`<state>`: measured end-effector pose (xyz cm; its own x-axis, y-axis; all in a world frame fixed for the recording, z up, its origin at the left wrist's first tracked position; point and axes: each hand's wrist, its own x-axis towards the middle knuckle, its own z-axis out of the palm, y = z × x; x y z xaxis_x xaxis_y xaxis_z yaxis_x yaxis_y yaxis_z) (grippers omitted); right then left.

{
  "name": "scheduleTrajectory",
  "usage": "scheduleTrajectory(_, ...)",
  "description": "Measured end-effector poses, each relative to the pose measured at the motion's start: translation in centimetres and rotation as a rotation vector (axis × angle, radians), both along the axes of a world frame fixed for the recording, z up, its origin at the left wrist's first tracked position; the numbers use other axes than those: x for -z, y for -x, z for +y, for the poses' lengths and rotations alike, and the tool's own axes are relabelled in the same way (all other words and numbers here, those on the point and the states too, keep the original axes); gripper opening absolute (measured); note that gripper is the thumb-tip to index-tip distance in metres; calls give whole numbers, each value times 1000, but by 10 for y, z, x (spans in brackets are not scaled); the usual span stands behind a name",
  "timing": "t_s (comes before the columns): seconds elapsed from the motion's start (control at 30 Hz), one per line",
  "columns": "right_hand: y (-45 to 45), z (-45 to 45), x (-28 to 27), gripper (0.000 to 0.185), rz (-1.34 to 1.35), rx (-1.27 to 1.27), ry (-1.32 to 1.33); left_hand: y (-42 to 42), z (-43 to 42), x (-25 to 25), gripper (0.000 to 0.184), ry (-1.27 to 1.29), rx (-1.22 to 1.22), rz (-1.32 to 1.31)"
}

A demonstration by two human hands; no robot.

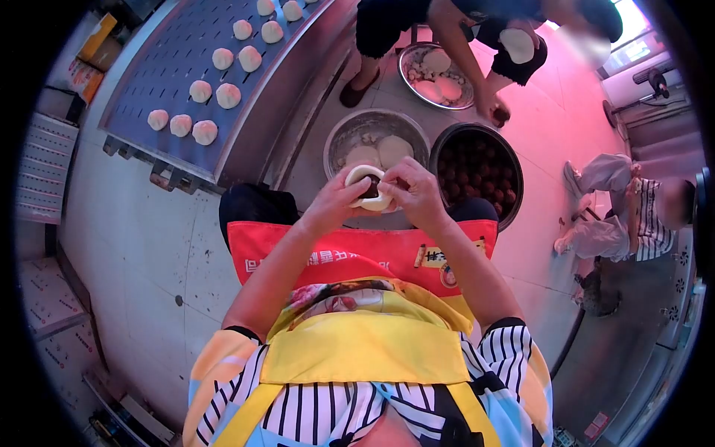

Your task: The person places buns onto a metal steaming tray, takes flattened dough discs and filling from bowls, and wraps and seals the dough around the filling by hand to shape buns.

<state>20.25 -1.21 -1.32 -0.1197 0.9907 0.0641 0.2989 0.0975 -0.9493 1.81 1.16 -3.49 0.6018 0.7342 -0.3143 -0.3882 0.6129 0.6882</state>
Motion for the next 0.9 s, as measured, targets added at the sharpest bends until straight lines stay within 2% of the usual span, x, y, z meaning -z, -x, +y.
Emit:
scheduleTrajectory(0.1,6,1,3,10,167,132,180,-14,-3,-5,32,-90,-188,238)
scheduleTrajectory(0.2,3,4,5,8,-65,52,-10,-12,1,3,33,-222,-100,271)
scheduleTrajectory(0.3,2,4,9,6,-11,-37,-34,-6,5,1,31,-192,15,249)
scheduleTrajectory(0.4,6,0,-1,7,-27,9,-97,-4,15,3,31,-208,108,263)
scheduleTrajectory(0.5,11,-2,9,8,88,-2,-98,0,30,9,33,-439,263,333)
scheduleTrajectory(0.6,4,3,8,10,-169,30,-223,-3,25,-2,38,-216,235,387)
scheduleTrajectory(0.7,3,10,19,15,-25,232,-62,-12,10,10,41,176,-147,-11)
scheduleTrajectory(0.8,15,11,17,21,-6,281,-50,-34,0,31,38,146,-302,-101)
scheduleTrajectory(0.9,12,5,-10,25,-132,144,-119,-23,-1,19,36,175,-251,-29)
